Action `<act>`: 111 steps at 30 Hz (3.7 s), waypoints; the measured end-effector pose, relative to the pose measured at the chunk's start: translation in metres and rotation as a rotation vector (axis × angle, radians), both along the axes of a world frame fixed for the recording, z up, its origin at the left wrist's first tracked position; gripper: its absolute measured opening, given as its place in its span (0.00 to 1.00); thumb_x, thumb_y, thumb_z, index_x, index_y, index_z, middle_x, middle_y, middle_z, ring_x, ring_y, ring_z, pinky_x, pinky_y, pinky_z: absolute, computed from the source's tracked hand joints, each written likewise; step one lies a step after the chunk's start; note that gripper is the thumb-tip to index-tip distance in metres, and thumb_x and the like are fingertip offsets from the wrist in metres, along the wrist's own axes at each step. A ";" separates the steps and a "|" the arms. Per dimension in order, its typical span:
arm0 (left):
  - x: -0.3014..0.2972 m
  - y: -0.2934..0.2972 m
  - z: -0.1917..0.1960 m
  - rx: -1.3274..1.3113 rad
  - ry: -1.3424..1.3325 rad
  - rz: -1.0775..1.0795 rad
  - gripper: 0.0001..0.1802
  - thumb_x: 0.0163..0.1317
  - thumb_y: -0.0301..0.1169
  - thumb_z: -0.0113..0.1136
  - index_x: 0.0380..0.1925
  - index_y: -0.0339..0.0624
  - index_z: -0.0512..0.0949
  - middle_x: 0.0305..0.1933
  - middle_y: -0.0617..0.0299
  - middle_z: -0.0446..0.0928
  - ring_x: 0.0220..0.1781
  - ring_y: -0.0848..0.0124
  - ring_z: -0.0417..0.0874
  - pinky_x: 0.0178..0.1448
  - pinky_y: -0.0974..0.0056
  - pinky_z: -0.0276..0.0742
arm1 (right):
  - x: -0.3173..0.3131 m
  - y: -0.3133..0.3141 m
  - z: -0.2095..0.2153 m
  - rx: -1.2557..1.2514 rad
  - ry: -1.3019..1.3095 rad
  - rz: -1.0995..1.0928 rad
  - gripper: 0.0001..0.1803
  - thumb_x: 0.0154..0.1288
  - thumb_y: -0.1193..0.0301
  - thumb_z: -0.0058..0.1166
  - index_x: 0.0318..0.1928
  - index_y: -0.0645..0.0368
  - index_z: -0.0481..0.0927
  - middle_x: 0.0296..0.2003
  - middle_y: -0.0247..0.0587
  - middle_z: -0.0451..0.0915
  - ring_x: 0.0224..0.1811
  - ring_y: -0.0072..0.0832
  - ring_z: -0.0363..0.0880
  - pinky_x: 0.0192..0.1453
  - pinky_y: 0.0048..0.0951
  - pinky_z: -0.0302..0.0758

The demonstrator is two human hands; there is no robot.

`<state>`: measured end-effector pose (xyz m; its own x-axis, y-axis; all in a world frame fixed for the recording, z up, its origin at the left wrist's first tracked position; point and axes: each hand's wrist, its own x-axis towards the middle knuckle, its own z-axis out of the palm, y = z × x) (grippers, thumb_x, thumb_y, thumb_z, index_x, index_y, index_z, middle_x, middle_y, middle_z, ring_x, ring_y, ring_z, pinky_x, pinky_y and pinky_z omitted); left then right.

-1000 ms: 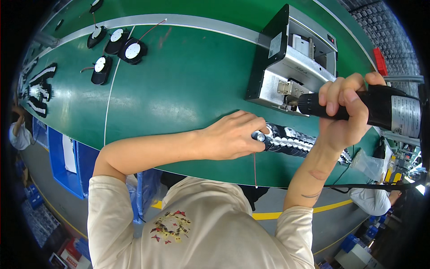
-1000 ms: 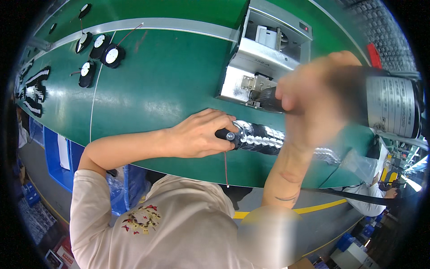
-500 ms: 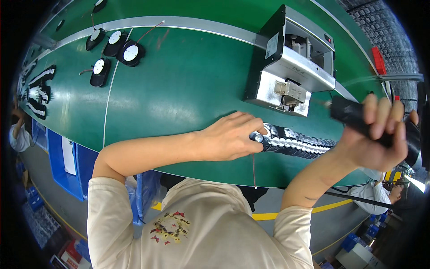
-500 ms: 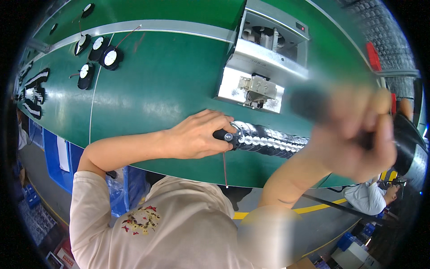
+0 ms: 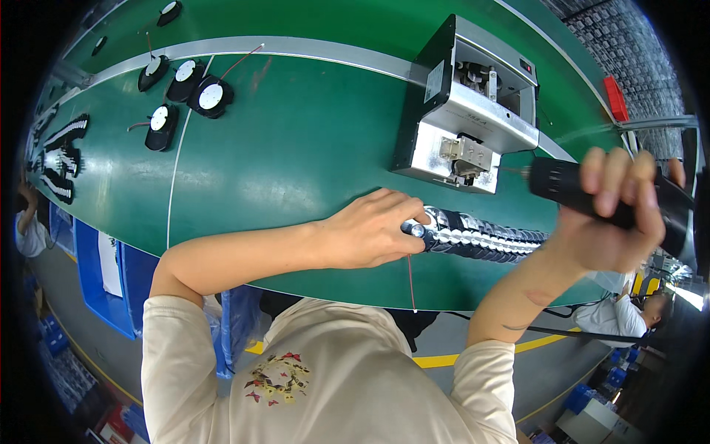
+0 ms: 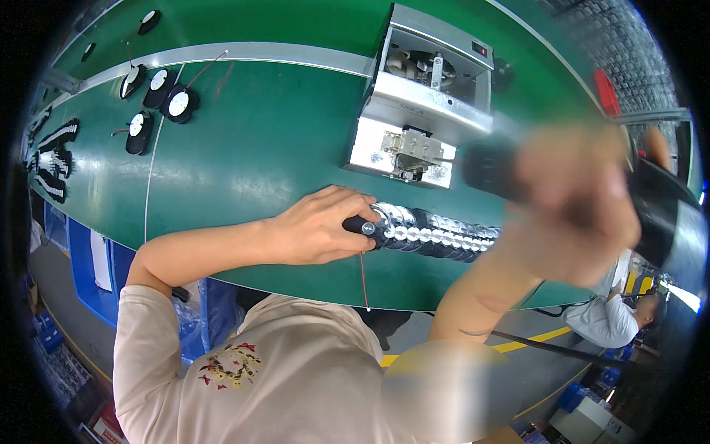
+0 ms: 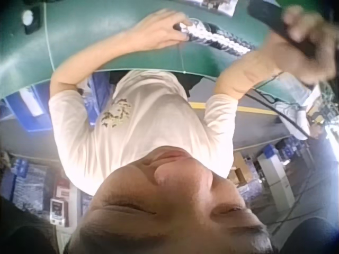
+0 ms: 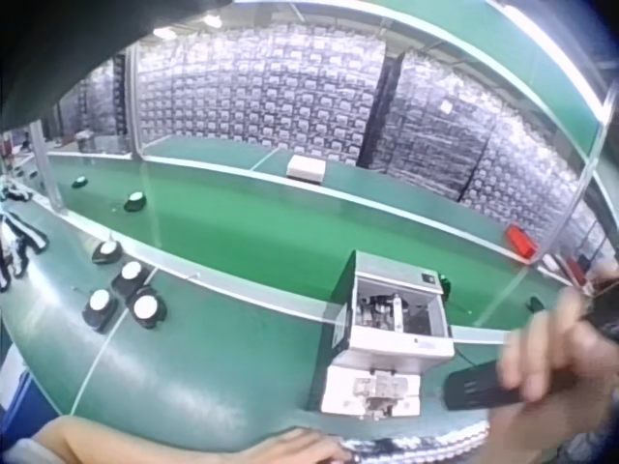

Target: The person is seen assembling components of a light fixture on a production line, using a power tool to screw pieces together.

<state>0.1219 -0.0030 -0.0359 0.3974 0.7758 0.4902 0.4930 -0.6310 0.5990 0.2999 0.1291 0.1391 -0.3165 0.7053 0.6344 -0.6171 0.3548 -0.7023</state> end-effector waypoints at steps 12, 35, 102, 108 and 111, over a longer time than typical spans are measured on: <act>0.000 0.000 0.001 0.005 0.008 -0.022 0.06 0.51 0.30 0.68 0.31 0.51 0.83 0.50 0.59 0.75 0.57 0.55 0.79 0.58 0.53 0.75 | -0.036 -0.005 -0.037 -0.029 -0.321 -0.195 0.23 0.58 0.78 0.48 0.56 0.59 0.69 0.23 0.36 0.66 0.15 0.22 0.61 0.24 0.31 0.65; -0.003 -0.003 0.004 -0.034 -0.011 -0.042 0.11 0.47 0.29 0.70 0.34 0.49 0.86 0.54 0.55 0.74 0.58 0.52 0.77 0.59 0.51 0.75 | -0.002 -0.093 -0.080 0.068 -0.323 -0.107 0.21 0.59 0.81 0.58 0.48 0.54 0.63 0.20 0.35 0.68 0.12 0.24 0.66 0.19 0.30 0.70; -0.033 -0.015 0.029 -0.123 0.068 0.021 0.12 0.48 0.24 0.70 0.35 0.43 0.82 0.54 0.55 0.73 0.62 0.53 0.74 0.58 0.55 0.77 | 0.042 -0.053 -0.049 0.113 -0.112 -0.026 0.36 0.62 0.74 0.54 0.70 0.63 0.58 0.22 0.33 0.67 0.14 0.21 0.64 0.22 0.28 0.68; 0.005 0.001 0.022 -0.059 -0.018 -0.074 0.14 0.49 0.23 0.70 0.39 0.44 0.83 0.56 0.54 0.74 0.63 0.52 0.73 0.62 0.53 0.76 | 0.042 -0.056 -0.049 0.082 -0.130 -0.046 0.37 0.62 0.73 0.54 0.71 0.62 0.57 0.23 0.34 0.68 0.14 0.22 0.65 0.22 0.29 0.68; 0.010 0.004 0.019 -0.049 -0.002 -0.080 0.15 0.49 0.24 0.71 0.39 0.44 0.85 0.57 0.54 0.74 0.65 0.50 0.73 0.62 0.52 0.76 | 0.044 -0.055 -0.050 0.096 -0.137 -0.033 0.37 0.63 0.72 0.54 0.71 0.62 0.57 0.24 0.34 0.68 0.14 0.22 0.64 0.22 0.29 0.68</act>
